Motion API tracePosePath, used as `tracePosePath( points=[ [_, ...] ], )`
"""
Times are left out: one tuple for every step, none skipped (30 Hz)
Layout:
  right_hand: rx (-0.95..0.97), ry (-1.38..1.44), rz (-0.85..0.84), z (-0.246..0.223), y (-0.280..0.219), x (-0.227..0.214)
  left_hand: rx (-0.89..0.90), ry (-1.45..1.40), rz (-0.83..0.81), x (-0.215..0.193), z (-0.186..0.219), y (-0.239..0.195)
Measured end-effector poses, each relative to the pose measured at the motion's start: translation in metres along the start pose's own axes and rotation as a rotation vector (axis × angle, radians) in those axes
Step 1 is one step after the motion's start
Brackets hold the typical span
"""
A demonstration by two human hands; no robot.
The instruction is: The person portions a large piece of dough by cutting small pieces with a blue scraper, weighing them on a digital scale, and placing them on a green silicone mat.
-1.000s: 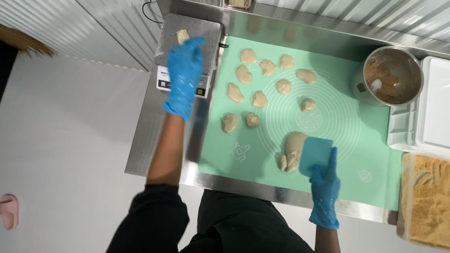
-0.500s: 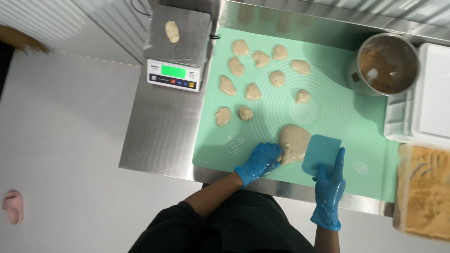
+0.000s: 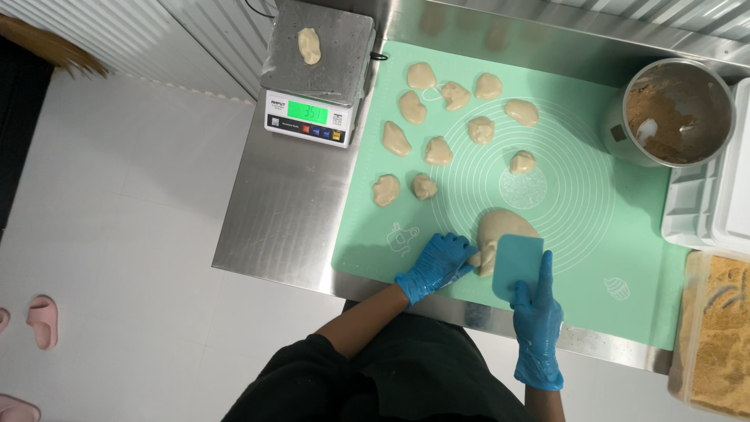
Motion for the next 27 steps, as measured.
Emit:
tracePosePath(
  points=[
    [0.005, -0.020, -0.005, -0.001, 0.000, 0.002, 0.003, 0.034, -0.057, 0.005, -0.005, 0.001],
    [-0.001, -0.011, -0.005, -0.001, 0.000, 0.003, 0.005, 0.065, -0.111, 0.011, -0.007, 0.002],
    [-0.007, -0.002, -0.006, -0.001, 0.000, 0.004, 0.012, 0.031, -0.081, 0.009, -0.007, -0.001],
    [-0.018, 0.009, -0.006, -0.004, 0.002, 0.006, 0.018, 0.002, -0.049, 0.001, -0.010, -0.005],
    [-0.032, 0.000, 0.001, -0.006, 0.006, 0.007, 0.025, -0.028, -0.016, -0.006, -0.012, -0.006],
    [-0.044, -0.007, 0.003, -0.008, 0.008, 0.009, 0.034, -0.016, -0.049, -0.009, -0.011, -0.007],
    [-0.056, -0.015, 0.005, -0.011, 0.009, 0.011, 0.042, -0.004, -0.081, -0.013, -0.011, -0.006],
    [-0.050, -0.044, 0.001, -0.012, 0.009, 0.012, 0.050, 0.008, -0.113, -0.018, -0.011, -0.005],
    [-0.044, -0.074, -0.002, -0.013, 0.008, 0.012, 0.066, -0.075, 0.101, -0.042, -0.016, -0.006],
    [-0.042, -0.100, 0.002, -0.016, 0.012, 0.013, 0.090, -0.152, 0.319, -0.070, -0.030, -0.006],
    [-0.063, -0.060, 0.016, -0.020, 0.013, 0.011, -0.072, -0.067, 0.261, -0.086, -0.065, 0.007],
    [-0.079, -0.017, 0.035, -0.023, 0.011, 0.007, -0.252, 0.146, 0.278, -0.116, -0.109, 0.013],
    [-0.096, 0.027, 0.055, -0.027, 0.012, 0.006, -0.211, -0.686, 0.623, -0.161, -0.162, 0.007],
    [-0.073, 0.002, 0.051, -0.028, 0.012, 0.008, -0.456, -0.308, 0.577, -0.197, -0.220, 0.025],
    [-0.051, -0.023, 0.046, -0.028, 0.012, 0.010, -0.316, -0.188, 0.662, -0.239, -0.255, 0.033],
    [-0.028, -0.047, 0.045, -0.027, 0.012, 0.012, -0.439, 0.356, 0.454, -0.271, -0.296, 0.051],
    [-0.041, -0.088, 0.047, -0.028, 0.013, 0.016, -0.318, 0.479, 0.428, -0.299, -0.322, 0.072],
    [-0.048, -0.133, 0.046, -0.029, 0.012, 0.019, -0.308, 0.408, 0.333, -0.315, -0.348, 0.089],
    [-0.056, -0.178, 0.044, -0.028, 0.011, 0.021, -0.296, 0.334, 0.238, -0.321, -0.363, 0.100],
    [-0.053, -0.152, 0.045, -0.027, 0.009, 0.022, -0.349, 0.271, 0.178, -0.323, -0.373, 0.101],
    [-0.050, -0.125, 0.046, -0.026, 0.007, 0.022, -0.402, 0.208, 0.117, -0.327, -0.379, 0.103],
    [-0.050, -0.097, 0.044, -0.026, 0.006, 0.023, -0.458, 0.146, 0.057, -0.329, -0.381, 0.102],
    [-0.042, -0.091, 0.043, -0.026, 0.006, 0.025, -0.413, 0.154, 0.154, -0.338, -0.370, 0.101],
    [-0.033, -0.088, 0.036, -0.024, 0.004, 0.026, -0.373, 0.159, 0.247, -0.342, -0.354, 0.092],
    [-0.023, -0.086, 0.030, -0.021, 0.002, 0.026, -0.332, 0.163, 0.339, -0.347, -0.334, 0.083],
    [0.013, -0.102, 0.010, -0.017, 0.000, 0.025, -0.353, 0.090, 0.392, -0.348, -0.313, 0.071],
    [0.049, -0.118, -0.009, -0.013, -0.003, 0.025, -0.375, 0.017, 0.444, -0.347, -0.287, 0.052]
  ],
)
Point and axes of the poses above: each hand's wrist, its own y-axis towards the middle knuckle, its own x-axis out of the palm, z = x × y, the point moved 6 cm from there along y, towards the middle knuckle, and after that the axes turned 4 degrees about -y, right-handed, at the moved point
